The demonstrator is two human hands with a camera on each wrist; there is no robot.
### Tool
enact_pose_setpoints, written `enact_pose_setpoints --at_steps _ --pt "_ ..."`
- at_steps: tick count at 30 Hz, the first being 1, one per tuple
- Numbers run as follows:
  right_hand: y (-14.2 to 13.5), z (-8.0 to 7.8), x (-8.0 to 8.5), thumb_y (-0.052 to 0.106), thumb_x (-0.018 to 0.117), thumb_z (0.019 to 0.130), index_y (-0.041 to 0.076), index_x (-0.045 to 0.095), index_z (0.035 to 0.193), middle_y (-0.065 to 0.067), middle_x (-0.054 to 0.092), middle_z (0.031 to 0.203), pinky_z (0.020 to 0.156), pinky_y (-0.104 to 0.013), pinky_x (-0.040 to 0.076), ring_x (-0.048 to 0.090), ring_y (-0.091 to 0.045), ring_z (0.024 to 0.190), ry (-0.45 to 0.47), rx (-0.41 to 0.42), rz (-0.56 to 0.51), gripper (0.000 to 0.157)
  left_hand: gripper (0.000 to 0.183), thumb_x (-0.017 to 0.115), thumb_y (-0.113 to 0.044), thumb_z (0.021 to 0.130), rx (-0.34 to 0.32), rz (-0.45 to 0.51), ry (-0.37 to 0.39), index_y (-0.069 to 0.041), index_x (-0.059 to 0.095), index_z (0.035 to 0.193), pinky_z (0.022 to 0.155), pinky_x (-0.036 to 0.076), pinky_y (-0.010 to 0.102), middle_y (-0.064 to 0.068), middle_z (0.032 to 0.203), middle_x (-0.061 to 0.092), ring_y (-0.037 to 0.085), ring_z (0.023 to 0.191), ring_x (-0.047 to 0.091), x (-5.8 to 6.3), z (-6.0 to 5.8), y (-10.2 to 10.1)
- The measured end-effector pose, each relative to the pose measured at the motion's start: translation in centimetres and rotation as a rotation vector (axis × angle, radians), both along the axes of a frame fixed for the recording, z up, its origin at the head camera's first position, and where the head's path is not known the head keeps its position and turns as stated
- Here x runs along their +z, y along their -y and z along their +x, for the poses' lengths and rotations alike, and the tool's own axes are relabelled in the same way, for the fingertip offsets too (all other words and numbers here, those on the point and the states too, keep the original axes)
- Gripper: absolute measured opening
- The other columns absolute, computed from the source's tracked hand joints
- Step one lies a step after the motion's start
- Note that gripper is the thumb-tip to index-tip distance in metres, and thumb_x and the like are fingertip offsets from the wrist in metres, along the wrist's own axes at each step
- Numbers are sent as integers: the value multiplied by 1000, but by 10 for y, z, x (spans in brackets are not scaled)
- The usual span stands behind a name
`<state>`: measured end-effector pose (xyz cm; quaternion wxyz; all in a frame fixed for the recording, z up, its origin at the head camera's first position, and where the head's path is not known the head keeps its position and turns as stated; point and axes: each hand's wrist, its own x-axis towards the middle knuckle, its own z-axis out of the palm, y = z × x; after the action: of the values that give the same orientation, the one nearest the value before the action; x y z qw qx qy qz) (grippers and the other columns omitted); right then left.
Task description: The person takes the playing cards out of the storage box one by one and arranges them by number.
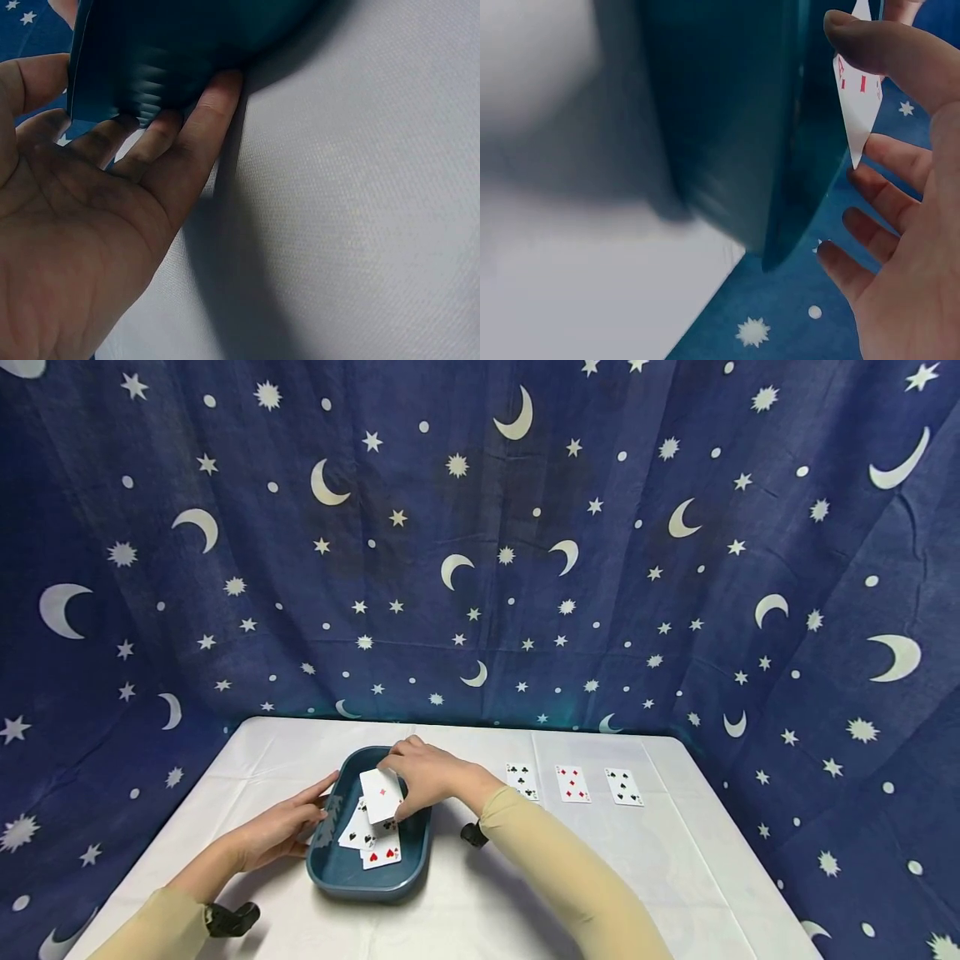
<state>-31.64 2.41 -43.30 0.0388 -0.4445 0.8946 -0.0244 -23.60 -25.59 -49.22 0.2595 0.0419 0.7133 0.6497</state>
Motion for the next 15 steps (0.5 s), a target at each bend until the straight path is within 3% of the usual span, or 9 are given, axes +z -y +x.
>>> enact_pose_setpoints --at_steps 4,11,15 --pt "-11 1 7 54 85 74 26 53 149 4 52 138 103 -28 40 41 -13 125 -28 -2 -13 86 80 49 -14 101 -2 -1 -3 -31 6 166 94 50 57 25 168 -5 46 148 18 0 0 1" --pt "-35 5 15 52 87 73 28 48 154 4 51 135 100 -29 41 41 -14 125 -24 -21 -47 93 80 49 -14 101 -7 7 -11 -31 7 166 92 51 55 24 168 1 39 143 28 0 0 2" --pt "-52 6 18 50 87 72 30 47 154 4 51 134 101 -30 41 41 -15 124 -23 -36 -61 93 79 48 -14 102 -14 14 -18 -30 6 166 93 51 55 24 168 -1 41 145 26 0 1 2"
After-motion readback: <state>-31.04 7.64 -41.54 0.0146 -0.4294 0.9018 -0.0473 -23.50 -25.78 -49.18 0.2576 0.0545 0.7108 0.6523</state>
